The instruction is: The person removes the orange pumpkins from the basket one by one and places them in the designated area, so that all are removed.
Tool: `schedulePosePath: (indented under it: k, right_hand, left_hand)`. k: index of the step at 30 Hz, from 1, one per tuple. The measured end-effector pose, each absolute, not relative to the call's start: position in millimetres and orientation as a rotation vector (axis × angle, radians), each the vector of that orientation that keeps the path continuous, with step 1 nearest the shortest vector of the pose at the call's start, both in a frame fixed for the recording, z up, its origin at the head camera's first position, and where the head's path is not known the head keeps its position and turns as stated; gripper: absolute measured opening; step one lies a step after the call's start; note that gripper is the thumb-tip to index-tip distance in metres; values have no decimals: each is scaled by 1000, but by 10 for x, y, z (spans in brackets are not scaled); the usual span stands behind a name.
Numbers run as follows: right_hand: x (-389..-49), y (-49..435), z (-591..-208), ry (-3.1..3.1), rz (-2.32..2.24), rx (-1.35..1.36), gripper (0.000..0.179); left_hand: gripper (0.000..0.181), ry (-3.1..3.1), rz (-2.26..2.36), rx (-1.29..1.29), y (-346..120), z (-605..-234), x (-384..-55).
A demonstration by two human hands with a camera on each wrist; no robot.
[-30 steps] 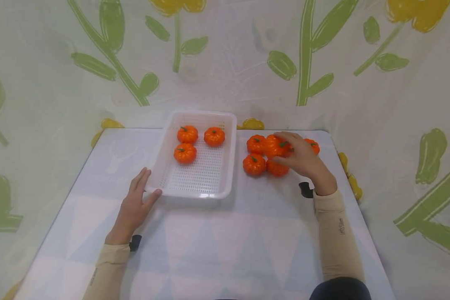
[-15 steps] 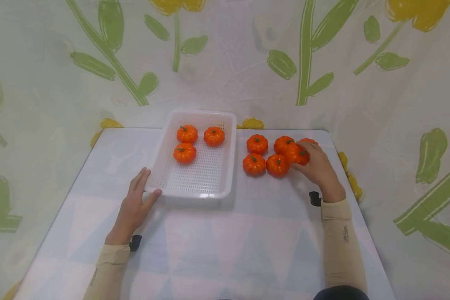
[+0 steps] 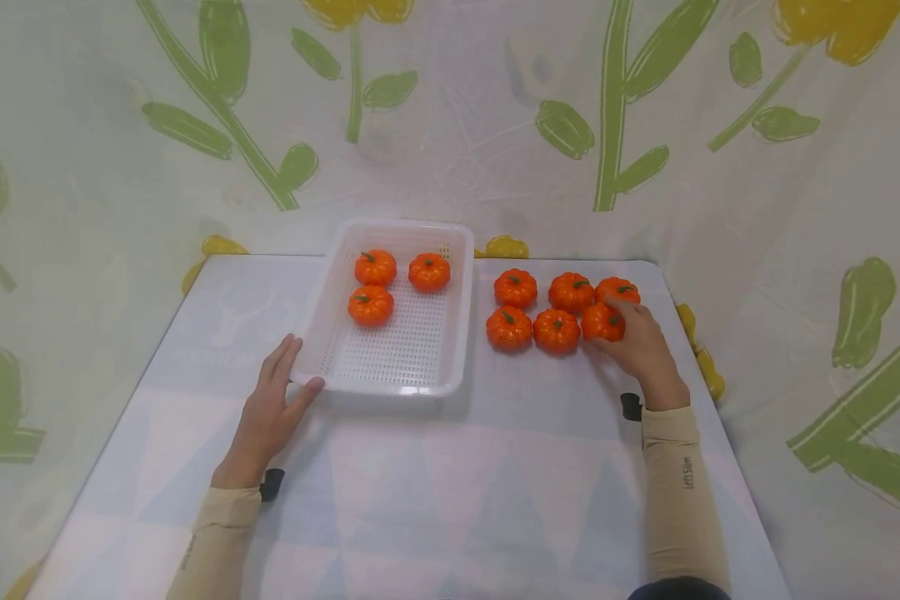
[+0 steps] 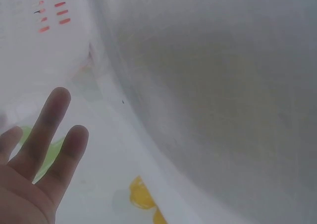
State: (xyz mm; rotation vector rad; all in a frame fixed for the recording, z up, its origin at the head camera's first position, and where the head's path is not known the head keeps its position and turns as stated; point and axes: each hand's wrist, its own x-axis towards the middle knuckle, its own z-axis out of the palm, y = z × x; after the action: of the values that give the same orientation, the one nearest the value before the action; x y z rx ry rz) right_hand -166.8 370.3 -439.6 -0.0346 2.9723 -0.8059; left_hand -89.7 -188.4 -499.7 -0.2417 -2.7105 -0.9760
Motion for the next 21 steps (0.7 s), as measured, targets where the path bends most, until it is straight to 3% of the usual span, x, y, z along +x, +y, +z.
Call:
schedulePosePath:
  k: [21]
  right_hand:
    - [-1678, 3765, -4597, 2815, -777, 113, 86]
  left_hand:
    - [80, -2720, -995, -244, -1881, -4970, -895]
